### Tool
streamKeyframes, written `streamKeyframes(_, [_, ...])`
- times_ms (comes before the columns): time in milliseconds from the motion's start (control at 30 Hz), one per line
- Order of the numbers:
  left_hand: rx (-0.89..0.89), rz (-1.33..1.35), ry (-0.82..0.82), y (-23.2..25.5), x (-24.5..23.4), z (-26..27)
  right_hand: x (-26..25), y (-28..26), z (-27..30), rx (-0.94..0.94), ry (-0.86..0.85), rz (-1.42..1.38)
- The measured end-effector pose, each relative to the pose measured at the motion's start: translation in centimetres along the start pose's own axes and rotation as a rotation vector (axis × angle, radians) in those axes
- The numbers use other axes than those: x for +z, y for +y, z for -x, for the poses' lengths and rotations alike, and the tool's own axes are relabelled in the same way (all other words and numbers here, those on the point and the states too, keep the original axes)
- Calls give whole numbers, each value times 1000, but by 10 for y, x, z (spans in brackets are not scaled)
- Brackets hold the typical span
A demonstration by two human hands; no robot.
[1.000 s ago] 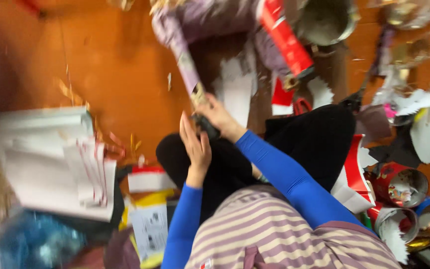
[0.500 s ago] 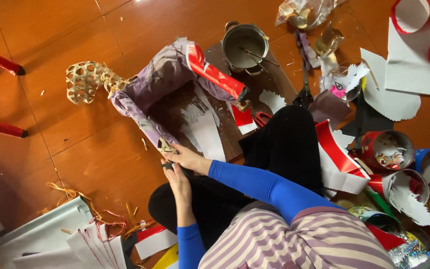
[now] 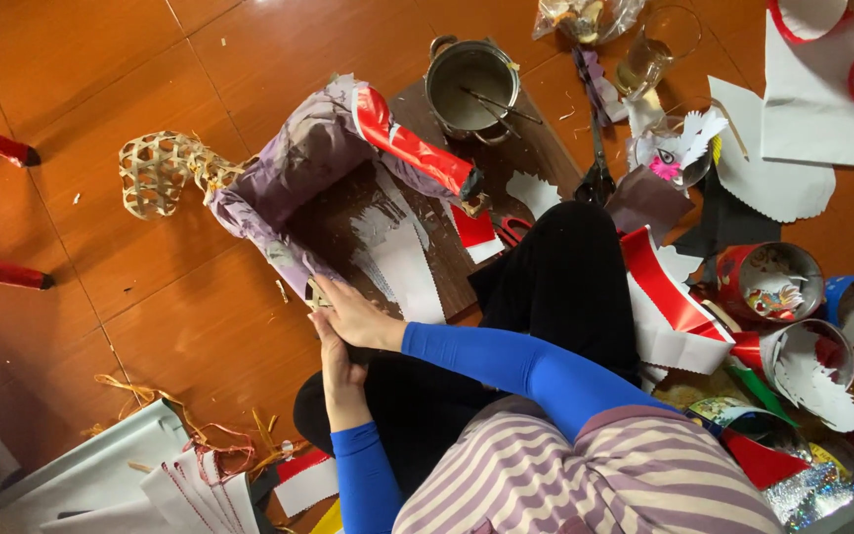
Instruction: Decorating a handmade giraffe model using colored paper, tape, and scissors
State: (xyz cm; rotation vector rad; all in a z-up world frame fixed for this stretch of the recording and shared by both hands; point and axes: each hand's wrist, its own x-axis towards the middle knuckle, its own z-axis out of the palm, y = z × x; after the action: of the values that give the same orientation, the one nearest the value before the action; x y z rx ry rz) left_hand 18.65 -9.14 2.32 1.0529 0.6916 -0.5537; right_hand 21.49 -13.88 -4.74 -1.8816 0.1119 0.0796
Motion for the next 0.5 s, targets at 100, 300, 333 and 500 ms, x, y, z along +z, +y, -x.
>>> streamKeyframes(100, [26, 34, 6, 16, 11, 13, 2, 1, -9, -75, 13, 92])
streamKeyframes(300, [10, 74, 20, 24, 19, 17, 2, -8, -34, 72, -145, 153])
streamKeyframes(333, [12, 84, 20, 25, 20, 18, 3, -10, -36, 46, -145, 190])
streamKeyframes(500, [-11, 91, 40, 28, 22, 18, 15, -6, -54, 3, -49, 290])
